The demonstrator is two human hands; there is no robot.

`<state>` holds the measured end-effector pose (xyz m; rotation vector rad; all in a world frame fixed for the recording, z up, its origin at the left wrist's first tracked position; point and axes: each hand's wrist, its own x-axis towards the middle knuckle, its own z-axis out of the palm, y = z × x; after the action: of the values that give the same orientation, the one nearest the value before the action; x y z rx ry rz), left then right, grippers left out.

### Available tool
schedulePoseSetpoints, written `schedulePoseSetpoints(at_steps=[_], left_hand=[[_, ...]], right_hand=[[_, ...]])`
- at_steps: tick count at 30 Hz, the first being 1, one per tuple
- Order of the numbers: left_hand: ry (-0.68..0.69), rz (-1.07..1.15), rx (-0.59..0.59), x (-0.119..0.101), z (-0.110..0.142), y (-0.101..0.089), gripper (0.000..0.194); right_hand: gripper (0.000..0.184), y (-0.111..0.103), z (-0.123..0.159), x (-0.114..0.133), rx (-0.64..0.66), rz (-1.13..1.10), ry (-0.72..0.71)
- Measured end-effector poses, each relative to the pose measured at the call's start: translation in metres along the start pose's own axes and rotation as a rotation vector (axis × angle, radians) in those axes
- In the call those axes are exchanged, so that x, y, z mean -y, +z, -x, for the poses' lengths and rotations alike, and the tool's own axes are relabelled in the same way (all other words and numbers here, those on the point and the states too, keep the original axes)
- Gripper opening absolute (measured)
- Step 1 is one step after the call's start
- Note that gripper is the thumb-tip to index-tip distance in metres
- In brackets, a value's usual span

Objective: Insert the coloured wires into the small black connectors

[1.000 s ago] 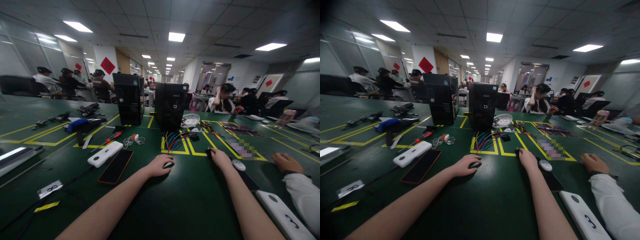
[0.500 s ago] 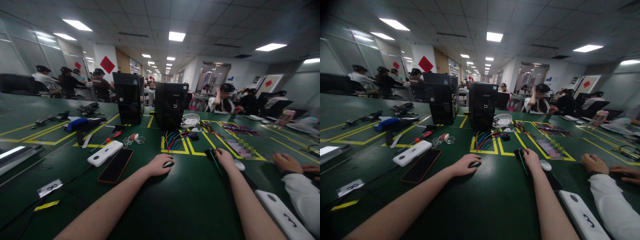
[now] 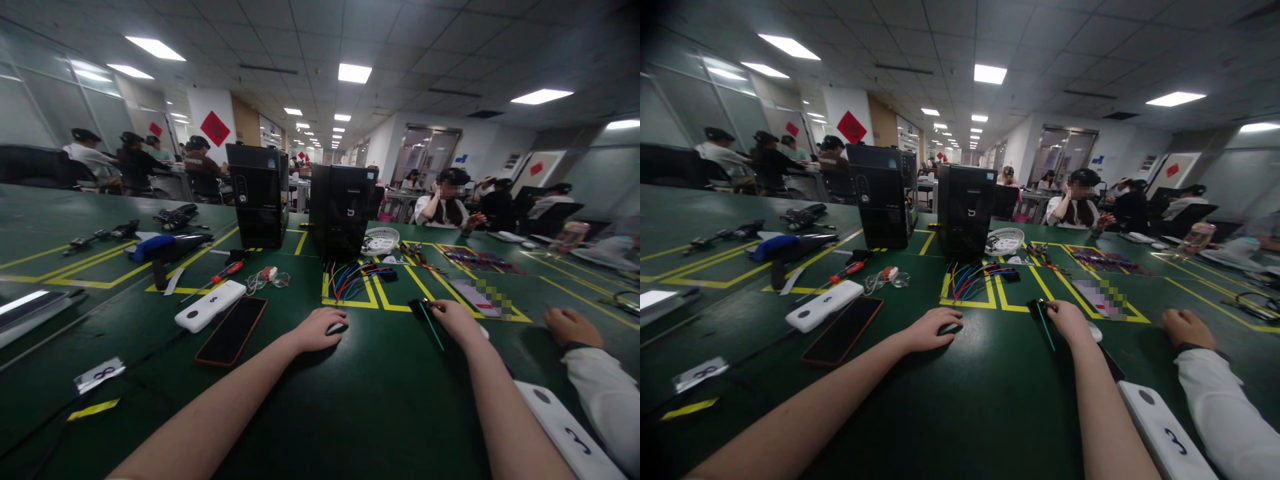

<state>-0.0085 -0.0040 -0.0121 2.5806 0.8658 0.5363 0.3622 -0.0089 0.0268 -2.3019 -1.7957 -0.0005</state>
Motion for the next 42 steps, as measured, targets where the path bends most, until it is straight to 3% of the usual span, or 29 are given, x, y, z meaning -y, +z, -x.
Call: schedulePoseSetpoints(at_steps=[8, 15, 22, 27, 31, 42], left_hand=[[0.003, 0.004, 0.008, 0.001, 0.000, -0.001, 0.033], [0.003, 0.002, 0.001, 0.001, 0.000, 0.000, 0.033], [0.004, 0.010, -0.006, 0.002, -0.001, 0.002, 0.033], [0.007, 0.014, -0.018, 0.003, -0.001, 0.003, 0.033], [0.007, 0.015, -0.020, 0.002, 0.000, 0.002, 0.032], [0.010, 0.015, -0.025, 0.002, -0.001, 0.002, 0.032]], right_hand=[[0.033, 0.002, -0.002, 0.005, 0.066, 0.022, -0.024], [0.037, -0.004, 0.000, 0.005, 0.252, -0.151, 0.082], [0.048, 0.004, -0.006, -0.001, 0.024, -0.186, 0.088], [0.039, 0.010, -0.008, -0.006, -0.086, -0.122, 0.128], [0.042, 0.014, -0.007, -0.005, -0.211, -0.051, 0.194], [0.039, 0.017, -0.012, -0.007, -0.111, -0.028, 0.083]])
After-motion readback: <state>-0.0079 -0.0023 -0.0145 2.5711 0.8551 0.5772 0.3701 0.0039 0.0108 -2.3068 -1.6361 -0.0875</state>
